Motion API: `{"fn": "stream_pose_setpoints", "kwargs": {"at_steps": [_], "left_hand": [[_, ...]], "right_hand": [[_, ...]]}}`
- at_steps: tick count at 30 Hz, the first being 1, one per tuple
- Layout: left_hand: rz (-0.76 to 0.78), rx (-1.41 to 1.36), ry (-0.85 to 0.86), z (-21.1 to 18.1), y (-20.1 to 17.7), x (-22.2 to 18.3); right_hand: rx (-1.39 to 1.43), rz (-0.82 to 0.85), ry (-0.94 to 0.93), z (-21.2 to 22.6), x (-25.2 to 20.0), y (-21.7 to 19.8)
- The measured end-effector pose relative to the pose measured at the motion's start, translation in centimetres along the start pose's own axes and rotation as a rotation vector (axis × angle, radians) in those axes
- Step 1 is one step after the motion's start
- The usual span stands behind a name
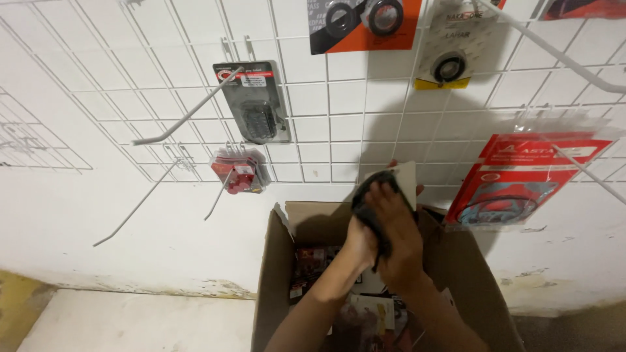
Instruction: Cleaning packaged automotive parts with a cloth and hanging them onto a wire display rack.
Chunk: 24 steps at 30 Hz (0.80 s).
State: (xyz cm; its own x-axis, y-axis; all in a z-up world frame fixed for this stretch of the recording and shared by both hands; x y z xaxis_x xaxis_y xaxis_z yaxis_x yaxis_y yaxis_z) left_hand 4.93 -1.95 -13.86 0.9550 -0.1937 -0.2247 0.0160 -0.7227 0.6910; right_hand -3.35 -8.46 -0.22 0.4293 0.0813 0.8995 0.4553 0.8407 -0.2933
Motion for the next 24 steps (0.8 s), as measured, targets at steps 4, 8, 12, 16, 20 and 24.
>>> {"fn": "stream_pose_setpoints", "kwargs": {"at_steps": [4,8,12,16,20,24], "left_hand": [[0.223,-0.072,0.204,-7.6,7.1,-7.0],[0.276,-0.258,0.189,-7.0,7.1,-7.1],[0.364,-0.075,0.14,-7.5,5.2,-5.5],[0.561,0.046,0.422,-6.3,3.6,-5.3],[0.008,0.0,-0.056,-7.4,7.4,-6.5],[0.559,-0.07,0.21,-8.0,6.8,-7.1]], "right_hand": [[-0.046,-0.008,-0.026,-3.8,0.0,0.0],[-0.07,-0.03,-0.058,-2.2,1.1,-0.7],[0.06,0.145,-0.035,-1.4,-3.7,0.9],[0.106,0.084,-0.039,-1.0,-0.8,0.7],[0.076,-0.024,-0.026,0.5,2.4,-0.8],[0.052,0.022,-0.074,-0.6,-1.1,-0.3]]}}
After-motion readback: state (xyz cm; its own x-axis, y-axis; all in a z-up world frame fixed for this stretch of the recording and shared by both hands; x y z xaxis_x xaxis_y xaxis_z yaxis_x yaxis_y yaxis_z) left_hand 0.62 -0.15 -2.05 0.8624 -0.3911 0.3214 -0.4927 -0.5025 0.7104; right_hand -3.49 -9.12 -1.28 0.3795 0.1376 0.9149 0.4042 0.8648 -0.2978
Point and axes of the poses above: each hand's wrist, its own x-axis towards the middle knuckle, its own y-axis out of the palm, z = x × y, the point moved 1 cm from there along x, towards the middle knuckle, and after that the axes turned 3 degrees about z, right-handed, at the moved point
